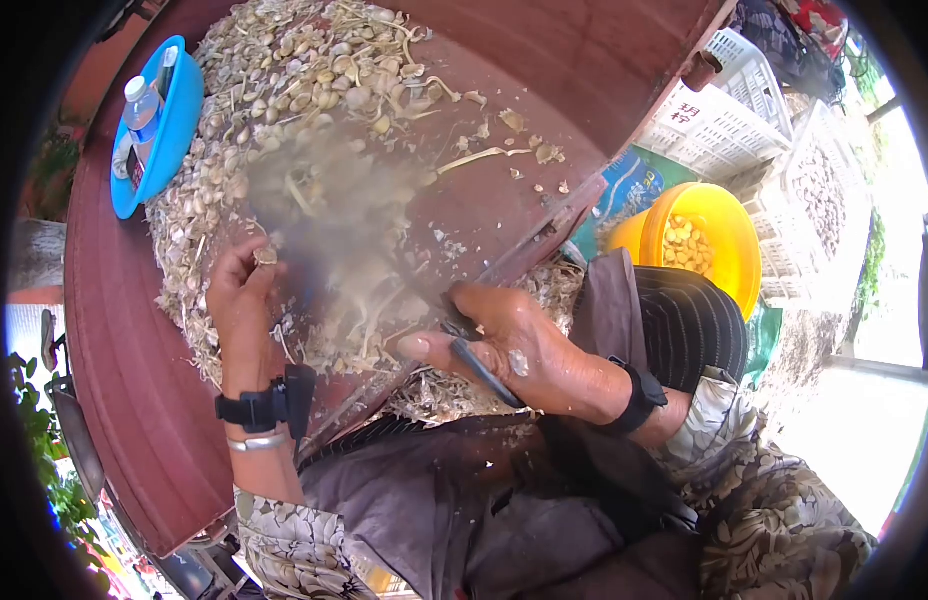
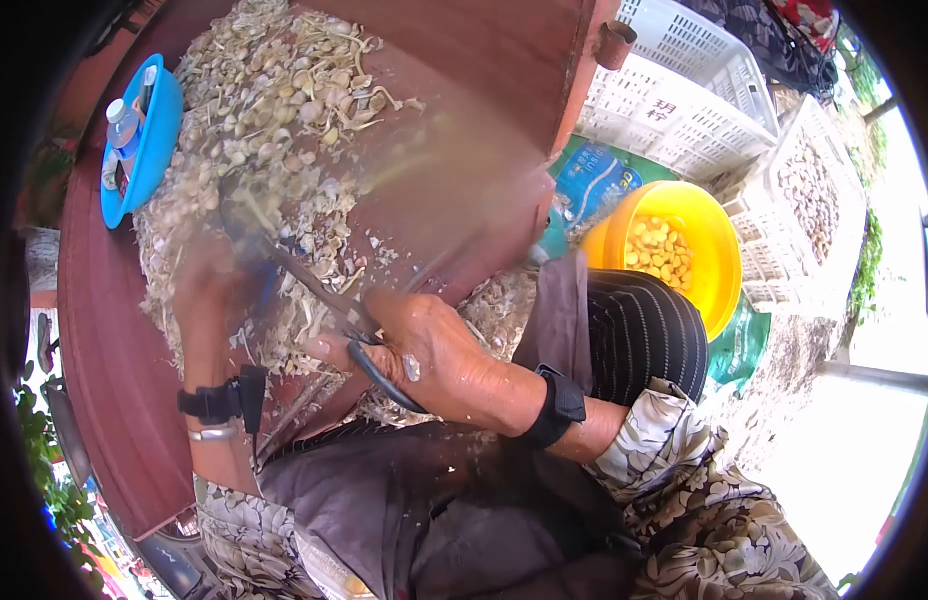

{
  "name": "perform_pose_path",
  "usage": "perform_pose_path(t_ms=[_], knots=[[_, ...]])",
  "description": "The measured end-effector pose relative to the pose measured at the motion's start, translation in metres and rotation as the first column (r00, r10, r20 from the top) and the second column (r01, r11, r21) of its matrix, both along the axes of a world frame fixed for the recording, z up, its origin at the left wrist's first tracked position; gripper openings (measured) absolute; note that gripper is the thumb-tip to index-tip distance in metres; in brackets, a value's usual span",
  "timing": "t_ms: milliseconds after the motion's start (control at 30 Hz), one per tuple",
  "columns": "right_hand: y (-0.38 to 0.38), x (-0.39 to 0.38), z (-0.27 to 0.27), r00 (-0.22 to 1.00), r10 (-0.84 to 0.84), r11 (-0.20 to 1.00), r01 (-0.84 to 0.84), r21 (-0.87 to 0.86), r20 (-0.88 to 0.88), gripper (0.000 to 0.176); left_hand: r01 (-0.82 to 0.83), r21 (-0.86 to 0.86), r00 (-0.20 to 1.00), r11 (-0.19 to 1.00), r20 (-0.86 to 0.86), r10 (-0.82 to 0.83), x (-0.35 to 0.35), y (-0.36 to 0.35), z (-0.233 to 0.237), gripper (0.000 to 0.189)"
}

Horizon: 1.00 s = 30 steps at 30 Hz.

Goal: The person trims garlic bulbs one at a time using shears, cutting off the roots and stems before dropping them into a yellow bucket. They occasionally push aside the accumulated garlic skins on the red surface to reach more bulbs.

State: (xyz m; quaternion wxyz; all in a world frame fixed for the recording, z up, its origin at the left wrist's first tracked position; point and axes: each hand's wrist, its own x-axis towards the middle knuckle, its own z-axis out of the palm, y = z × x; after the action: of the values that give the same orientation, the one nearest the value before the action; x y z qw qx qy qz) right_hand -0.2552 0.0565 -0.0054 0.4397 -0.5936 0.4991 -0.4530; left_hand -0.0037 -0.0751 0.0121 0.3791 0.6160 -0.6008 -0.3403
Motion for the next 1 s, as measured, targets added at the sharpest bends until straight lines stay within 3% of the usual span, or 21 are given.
perform_pose_path(t_ms=[67,167,367,467,567,633,700,767,900,967,1000], knots=[[0.000,0.000,0.003,0.982,-0.013,0.999,0.004,-0.050,-0.190,0.055,-0.060,0.121,0.985,0.991,-0.152,0.078,-0.011,0.019,0.018,0.026],[0.001,0.004,0.001,0.920,-0.097,0.985,0.034,-0.170,-0.379,0.055,0.021,-0.013,0.983,1.000,-0.180,-0.023,-0.030,0.046,0.030,0.022],[-0.001,0.008,-0.002,0.866,-0.138,0.974,0.030,-0.226,-0.481,0.053,0.123,-0.008,0.968,0.992,-0.218,-0.122,-0.049,0.082,0.041,0.019],[-0.002,0.004,0.006,0.868,-0.022,0.994,-0.032,-0.100,-0.496,0.052,0.117,-0.005,0.956,0.993,-0.272,-0.114,-0.049,0.083,0.040,0.019],[-0.003,0.003,-0.009,0.908,0.056,0.985,-0.119,-0.127,-0.415,0.053,0.114,0.010,0.950,0.993,-0.294,-0.106,-0.043,0.083,0.040,0.019],[-0.008,0.009,-0.025,0.963,0.140,0.973,-0.177,-0.150,-0.232,0.052,0.142,0.014,0.917,0.990,-0.378,-0.126,-0.039,0.080,0.035,0.020],[-0.008,0.008,-0.024,0.953,0.292,0.956,-0.293,-0.005,0.078,0.055,0.166,0.014,0.870,0.986,-0.473,-0.140,-0.038,0.078,0.029,0.022],[-0.005,-0.002,0.018,0.779,0.349,0.817,-0.525,0.238,0.520,0.061,0.185,0.008,0.802,0.983,-0.579,-0.147,-0.040,0.075,0.022,0.024],[-0.011,-0.002,0.026,0.806,0.016,0.834,-0.337,0.436,0.592,0.060,0.191,0.003,0.748,0.982,-0.649,-0.143,-0.044,0.073,0.018,0.024],[-0.017,-0.003,0.023,0.877,0.012,0.910,-0.208,0.359,0.480,0.058,0.183,0.014,0.777,0.983,-0.615,-0.136,-0.040,0.070,0.013,0.020],[-0.018,-0.003,0.021,0.907,0.001,0.940,-0.145,0.310,0.421,0.058,0.172,-0.001,0.854,0.985,-0.498,-0.150,-0.041,0.070,0.013,0.020]])
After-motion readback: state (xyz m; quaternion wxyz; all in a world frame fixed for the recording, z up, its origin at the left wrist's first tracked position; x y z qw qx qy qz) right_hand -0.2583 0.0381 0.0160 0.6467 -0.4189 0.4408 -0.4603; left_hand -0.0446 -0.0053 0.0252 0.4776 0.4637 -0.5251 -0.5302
